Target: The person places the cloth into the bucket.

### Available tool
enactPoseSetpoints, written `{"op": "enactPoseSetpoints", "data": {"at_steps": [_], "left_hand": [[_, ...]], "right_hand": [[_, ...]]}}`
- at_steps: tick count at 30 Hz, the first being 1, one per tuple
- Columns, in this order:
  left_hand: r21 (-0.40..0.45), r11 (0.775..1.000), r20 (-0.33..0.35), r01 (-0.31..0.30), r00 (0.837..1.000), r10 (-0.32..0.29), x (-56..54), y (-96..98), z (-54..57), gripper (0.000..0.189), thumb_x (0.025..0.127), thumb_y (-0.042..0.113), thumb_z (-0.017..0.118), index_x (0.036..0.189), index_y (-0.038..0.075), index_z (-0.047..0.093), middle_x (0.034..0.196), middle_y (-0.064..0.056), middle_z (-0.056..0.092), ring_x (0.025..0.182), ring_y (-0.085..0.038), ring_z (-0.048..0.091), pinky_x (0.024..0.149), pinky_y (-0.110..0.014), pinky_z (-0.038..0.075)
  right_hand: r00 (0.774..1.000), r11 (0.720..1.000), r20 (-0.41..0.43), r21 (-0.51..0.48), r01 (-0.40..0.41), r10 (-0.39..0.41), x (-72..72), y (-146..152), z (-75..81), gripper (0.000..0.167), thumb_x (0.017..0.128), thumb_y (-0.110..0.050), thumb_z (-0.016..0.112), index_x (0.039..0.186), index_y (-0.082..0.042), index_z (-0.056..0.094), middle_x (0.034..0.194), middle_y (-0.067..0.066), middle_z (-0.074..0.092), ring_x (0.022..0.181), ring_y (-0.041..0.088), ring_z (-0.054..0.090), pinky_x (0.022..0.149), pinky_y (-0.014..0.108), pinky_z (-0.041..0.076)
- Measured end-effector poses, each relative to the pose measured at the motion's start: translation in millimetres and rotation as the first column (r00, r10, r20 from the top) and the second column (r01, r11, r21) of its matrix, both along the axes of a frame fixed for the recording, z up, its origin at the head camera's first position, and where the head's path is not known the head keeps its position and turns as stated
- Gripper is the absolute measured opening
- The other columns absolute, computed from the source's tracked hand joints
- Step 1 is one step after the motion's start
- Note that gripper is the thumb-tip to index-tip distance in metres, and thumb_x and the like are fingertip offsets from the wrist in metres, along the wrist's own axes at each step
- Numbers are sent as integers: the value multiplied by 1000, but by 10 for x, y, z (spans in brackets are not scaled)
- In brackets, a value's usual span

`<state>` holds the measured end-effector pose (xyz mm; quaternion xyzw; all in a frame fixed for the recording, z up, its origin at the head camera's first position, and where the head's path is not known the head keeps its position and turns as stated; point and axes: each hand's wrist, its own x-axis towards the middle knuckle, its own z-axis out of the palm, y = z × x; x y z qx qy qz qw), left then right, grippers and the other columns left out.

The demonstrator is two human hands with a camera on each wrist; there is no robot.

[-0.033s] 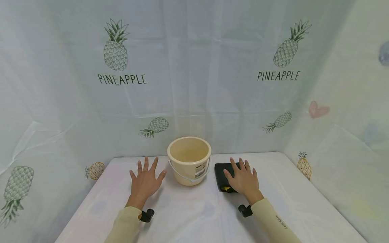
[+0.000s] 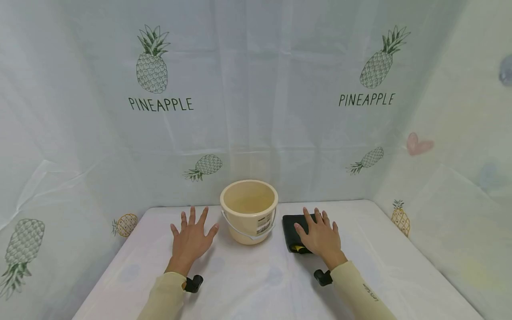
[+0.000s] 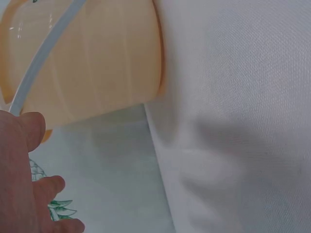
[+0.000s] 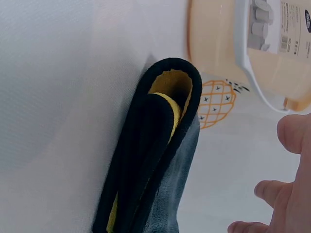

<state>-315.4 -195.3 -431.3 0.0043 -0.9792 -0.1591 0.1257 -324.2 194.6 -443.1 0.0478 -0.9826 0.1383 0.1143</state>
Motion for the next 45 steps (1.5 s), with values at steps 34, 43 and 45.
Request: {"op": "enactPoseSetpoints", "data": {"at_steps": [34,43,45], "left_hand": [[516,789,-305,334,932,-195,-273,315,300,88,95,42,77,160,-2,37,166,-20,36,147,-42,43,120,-55,42],[548,753,-332,364,921,-204,-354,359,267,80,93,33,83,154,-4,47,161,-19,45,149,-35,42,122,-45,42],[547,752,-334,368,920,-206,-369,360,253,79,92,30,83,153,-6,48,159,-20,47,148,-36,44,122,-46,42]], "right_hand": [[999,1000,40,-19,17,-17,-229,51,-252,114,90,-73,65,157,14,33,162,38,30,149,57,28,115,78,31],[998,999,61,-26,22,-21,-254,55,-318,122,85,-74,70,155,18,31,161,40,28,150,59,25,119,76,27],[997,999,69,-28,23,-21,-266,54,-334,123,84,-74,71,155,18,31,161,41,27,150,58,25,120,74,27]]}}
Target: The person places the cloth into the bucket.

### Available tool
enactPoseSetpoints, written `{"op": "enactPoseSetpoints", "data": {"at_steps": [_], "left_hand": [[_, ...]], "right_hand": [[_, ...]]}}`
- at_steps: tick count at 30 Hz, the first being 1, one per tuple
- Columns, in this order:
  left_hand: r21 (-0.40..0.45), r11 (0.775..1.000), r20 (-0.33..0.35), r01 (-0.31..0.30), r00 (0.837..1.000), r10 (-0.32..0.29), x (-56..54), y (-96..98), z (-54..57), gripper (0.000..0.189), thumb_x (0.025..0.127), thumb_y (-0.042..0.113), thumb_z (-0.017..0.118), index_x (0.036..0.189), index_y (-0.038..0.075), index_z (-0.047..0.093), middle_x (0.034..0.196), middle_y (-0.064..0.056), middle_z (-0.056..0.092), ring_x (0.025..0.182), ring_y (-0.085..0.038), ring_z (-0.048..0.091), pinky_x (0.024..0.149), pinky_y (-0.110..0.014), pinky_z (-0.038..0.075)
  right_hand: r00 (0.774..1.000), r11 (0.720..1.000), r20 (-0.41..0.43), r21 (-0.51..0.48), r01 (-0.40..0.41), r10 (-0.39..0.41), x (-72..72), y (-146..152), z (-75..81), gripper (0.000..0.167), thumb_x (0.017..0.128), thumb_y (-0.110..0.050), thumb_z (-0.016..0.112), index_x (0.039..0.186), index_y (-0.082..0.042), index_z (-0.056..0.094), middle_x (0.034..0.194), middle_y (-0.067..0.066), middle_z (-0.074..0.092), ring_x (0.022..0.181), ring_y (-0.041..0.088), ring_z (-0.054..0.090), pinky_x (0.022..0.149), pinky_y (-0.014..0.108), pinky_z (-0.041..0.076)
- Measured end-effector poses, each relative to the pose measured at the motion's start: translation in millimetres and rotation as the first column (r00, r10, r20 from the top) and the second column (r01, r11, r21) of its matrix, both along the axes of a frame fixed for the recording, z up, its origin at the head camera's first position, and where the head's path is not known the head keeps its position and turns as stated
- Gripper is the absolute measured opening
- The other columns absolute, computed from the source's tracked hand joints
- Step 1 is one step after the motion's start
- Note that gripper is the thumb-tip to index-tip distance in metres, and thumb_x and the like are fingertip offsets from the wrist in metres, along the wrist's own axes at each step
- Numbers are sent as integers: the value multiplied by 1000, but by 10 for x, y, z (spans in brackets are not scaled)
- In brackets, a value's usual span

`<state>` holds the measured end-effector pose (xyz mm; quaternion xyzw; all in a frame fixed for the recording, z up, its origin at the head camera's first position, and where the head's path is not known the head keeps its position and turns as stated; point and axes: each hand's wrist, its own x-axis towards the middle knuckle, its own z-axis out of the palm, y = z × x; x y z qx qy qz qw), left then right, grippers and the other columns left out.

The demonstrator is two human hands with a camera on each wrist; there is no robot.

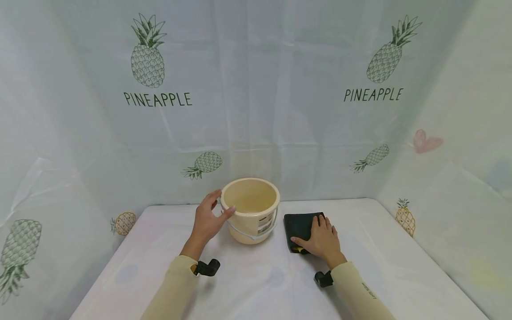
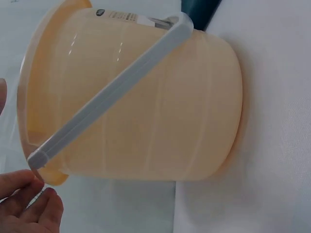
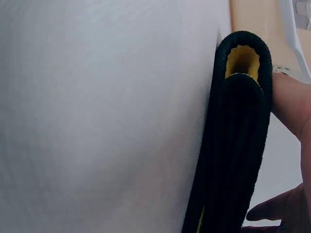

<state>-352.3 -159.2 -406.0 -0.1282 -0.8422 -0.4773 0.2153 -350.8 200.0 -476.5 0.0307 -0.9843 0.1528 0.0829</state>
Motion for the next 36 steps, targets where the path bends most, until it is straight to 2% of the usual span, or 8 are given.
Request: {"op": "enactPoseSetpoints", "data": {"at_steps": [3,6,10,14,20,27,36], "left_hand": [[9,1000,0,6,1000,-6,-1,3,-1,79,92,29,85,152,-6,49,156,-20,50,147,-35,46,122,-45,42],[18,1000,4,8,1000,-9,3,5,4,79,90,29,86,151,-6,50,155,-19,51,146,-34,46,122,-44,42],[26,1000,8,12,1000,-12,6,5,11,79,90,30,87,151,-5,51,156,-17,51,147,-33,46,122,-43,42],[32,999,16,10,1000,-11,13,7,19,78,90,30,87,150,-6,52,157,-17,50,148,-33,45,122,-42,42],[51,999,-3,12,1000,-12,9,9,3,78,89,28,87,150,-7,52,156,-18,51,147,-34,45,122,-43,42],[69,998,-17,14,1000,-13,5,30,-20,77,89,23,87,150,-7,52,155,-20,51,146,-36,46,121,-45,42],[96,995,6,-1,1000,1,17,48,-54,77,88,22,88,149,-6,53,156,-17,51,147,-33,46,121,-43,43]], "right_hand": [[1000,1000,12,-9,2,-2,-12,-5,-14,125,83,-74,73,154,19,31,160,42,28,149,58,27,120,72,30],[1000,1000,26,-2,4,-4,-16,-7,-19,125,81,-75,75,151,21,34,156,44,33,145,59,34,115,70,40],[999,1000,38,5,15,-16,-2,-1,3,122,78,-72,80,143,25,42,146,45,43,132,58,48,101,66,54],[999,1000,43,-10,20,-20,21,-1,56,114,75,-67,85,134,24,50,137,41,51,120,55,56,91,63,59],[999,999,41,-23,31,-30,28,2,107,93,75,-57,90,119,19,60,118,33,60,105,44,61,86,58,61],[999,999,34,-39,34,-33,6,1,153,74,76,-42,93,111,15,62,102,24,67,90,34,66,81,52,63],[996,996,76,-69,55,-50,24,1,202,54,78,-22,91,113,12,67,105,25,72,79,28,66,74,49,64]]}}
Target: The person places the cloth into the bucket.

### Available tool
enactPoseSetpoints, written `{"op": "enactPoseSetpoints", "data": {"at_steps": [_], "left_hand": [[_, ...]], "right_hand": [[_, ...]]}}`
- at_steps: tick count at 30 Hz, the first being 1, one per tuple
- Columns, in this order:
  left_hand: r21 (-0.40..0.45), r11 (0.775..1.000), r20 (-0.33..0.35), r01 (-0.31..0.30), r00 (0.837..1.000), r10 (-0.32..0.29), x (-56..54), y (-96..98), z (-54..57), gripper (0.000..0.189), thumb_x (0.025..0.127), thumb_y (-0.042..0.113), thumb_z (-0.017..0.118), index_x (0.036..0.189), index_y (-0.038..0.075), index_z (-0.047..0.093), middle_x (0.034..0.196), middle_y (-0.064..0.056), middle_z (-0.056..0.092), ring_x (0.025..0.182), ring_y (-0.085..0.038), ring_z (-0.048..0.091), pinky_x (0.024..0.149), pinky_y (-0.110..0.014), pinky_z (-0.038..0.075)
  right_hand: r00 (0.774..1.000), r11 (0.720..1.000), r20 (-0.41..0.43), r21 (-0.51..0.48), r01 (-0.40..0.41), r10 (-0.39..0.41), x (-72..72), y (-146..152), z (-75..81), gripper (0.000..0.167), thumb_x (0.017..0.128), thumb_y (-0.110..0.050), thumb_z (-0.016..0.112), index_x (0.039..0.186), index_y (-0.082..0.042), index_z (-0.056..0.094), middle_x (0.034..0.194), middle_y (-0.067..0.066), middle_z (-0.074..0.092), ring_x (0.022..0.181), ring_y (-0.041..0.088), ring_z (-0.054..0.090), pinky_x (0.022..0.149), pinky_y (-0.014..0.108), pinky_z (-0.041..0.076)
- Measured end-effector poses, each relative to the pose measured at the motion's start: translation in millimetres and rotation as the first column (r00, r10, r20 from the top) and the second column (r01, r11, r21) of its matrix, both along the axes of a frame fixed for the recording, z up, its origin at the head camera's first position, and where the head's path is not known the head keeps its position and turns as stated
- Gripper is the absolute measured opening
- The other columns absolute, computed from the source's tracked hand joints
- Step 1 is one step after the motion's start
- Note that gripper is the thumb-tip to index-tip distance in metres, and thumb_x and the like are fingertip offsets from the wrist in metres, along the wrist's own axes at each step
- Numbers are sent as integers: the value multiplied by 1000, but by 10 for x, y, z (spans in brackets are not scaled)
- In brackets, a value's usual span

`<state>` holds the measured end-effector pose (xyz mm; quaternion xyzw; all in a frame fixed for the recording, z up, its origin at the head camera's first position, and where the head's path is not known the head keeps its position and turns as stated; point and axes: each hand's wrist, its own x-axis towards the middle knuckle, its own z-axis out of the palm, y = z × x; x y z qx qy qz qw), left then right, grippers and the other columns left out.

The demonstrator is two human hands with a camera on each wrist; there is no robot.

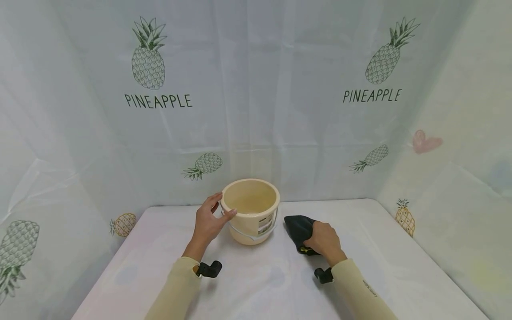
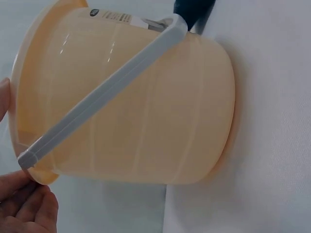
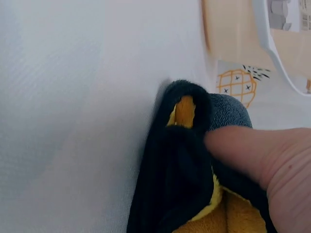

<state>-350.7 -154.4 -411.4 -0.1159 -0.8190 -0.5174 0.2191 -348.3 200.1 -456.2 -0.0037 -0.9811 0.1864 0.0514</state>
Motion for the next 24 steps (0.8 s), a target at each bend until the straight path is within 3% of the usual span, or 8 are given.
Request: {"op": "enactPoseSetpoints", "data": {"at_steps": [9,17,24], "left_hand": [[24,1000,12,2,1000,-2,39,19,-12,76,88,19,88,149,-7,53,157,-19,50,148,-35,45,120,-45,43],[27,1000,8,-3,1000,2,34,6,-17,76,87,20,89,149,-6,53,156,-17,52,147,-34,46,120,-44,43],[24,1000,2,3,1000,-3,21,-3,-17,77,87,23,89,149,-5,54,156,-17,51,147,-34,46,120,-44,43]], "right_hand": [[999,994,-39,-110,9,-13,23,56,-20,35,78,-9,84,104,10,70,95,19,72,77,29,65,73,49,63],[997,978,-63,-204,33,-47,-1,92,55,50,79,-11,85,117,15,69,107,28,72,96,41,68,87,58,61],[995,964,-83,-264,38,-62,-14,119,153,51,81,-17,87,118,12,69,111,29,71,99,43,68,88,59,61]]}}
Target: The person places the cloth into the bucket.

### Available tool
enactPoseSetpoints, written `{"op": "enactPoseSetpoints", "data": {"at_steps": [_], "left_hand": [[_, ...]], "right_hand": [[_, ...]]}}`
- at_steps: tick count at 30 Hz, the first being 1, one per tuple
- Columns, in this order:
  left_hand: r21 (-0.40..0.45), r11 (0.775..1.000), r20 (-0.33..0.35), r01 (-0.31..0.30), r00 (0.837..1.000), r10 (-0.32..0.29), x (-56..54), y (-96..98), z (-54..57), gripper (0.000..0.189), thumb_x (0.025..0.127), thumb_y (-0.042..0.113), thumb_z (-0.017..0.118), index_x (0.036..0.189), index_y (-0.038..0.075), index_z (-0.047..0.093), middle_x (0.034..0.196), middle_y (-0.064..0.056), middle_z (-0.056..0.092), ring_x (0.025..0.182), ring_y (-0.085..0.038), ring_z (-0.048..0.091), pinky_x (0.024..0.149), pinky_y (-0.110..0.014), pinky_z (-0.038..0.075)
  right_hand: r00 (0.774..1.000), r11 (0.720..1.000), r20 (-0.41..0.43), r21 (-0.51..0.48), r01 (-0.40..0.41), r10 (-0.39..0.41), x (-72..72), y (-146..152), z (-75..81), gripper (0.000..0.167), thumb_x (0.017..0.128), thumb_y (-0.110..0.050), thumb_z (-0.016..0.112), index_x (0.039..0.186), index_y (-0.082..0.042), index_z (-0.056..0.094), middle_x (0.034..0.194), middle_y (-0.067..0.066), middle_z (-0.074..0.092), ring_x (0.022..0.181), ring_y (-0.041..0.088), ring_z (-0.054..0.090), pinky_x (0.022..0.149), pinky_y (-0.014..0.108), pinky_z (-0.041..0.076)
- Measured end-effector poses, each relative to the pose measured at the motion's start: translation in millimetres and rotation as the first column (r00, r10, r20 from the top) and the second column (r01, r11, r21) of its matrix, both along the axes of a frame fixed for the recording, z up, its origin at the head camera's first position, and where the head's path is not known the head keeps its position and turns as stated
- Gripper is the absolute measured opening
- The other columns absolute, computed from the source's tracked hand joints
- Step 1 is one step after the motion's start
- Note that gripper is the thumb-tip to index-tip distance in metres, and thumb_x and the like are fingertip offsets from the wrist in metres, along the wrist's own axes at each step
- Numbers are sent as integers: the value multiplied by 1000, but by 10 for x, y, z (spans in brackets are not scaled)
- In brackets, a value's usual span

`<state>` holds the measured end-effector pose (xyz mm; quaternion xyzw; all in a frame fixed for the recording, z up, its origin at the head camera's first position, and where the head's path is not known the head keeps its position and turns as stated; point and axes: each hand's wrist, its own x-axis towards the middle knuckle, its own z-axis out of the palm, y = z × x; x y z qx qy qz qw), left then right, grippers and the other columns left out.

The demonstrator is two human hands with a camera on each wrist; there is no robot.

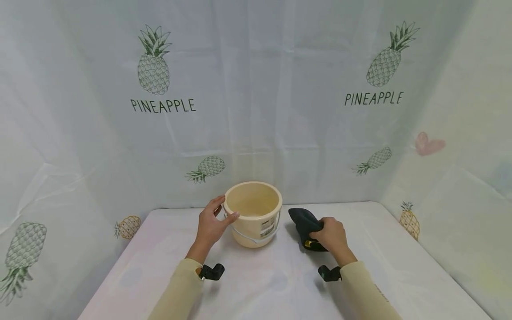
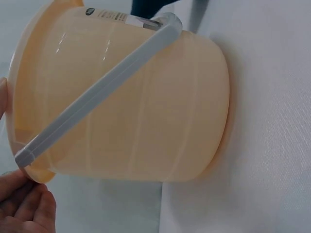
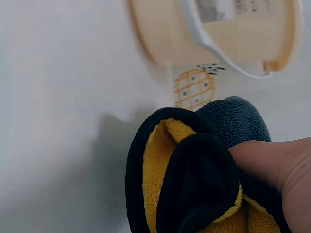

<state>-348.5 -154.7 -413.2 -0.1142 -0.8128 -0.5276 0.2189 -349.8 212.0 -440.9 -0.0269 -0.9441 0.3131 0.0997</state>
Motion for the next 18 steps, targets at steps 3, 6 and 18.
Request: {"op": "enactPoseSetpoints", "data": {"at_steps": [3,6,18], "left_hand": [[1,1000,0,2,1000,-2,0,-4,-13,77,87,23,89,149,-5,54,156,-17,51,147,-34,46,120,-44,43],[3,1000,-7,1,1000,-1,-8,-10,-19,77,87,23,90,149,-5,54,156,-17,51,147,-34,46,120,-44,44],[19,1000,11,9,1000,-9,-30,-11,-16,78,88,23,89,151,-4,52,159,-16,49,149,-33,44,120,-42,43]], "right_hand": [[1000,998,-5,-56,-11,10,8,3,64,52,82,-19,87,118,13,68,111,29,71,100,43,68,88,59,61],[1000,994,-8,-111,-20,19,12,-1,142,56,83,-21,87,121,15,67,114,30,70,103,44,67,90,58,61],[1000,950,0,-313,0,0,50,-38,580,66,91,-26,82,139,12,58,133,34,61,118,47,61,97,56,59]]}}
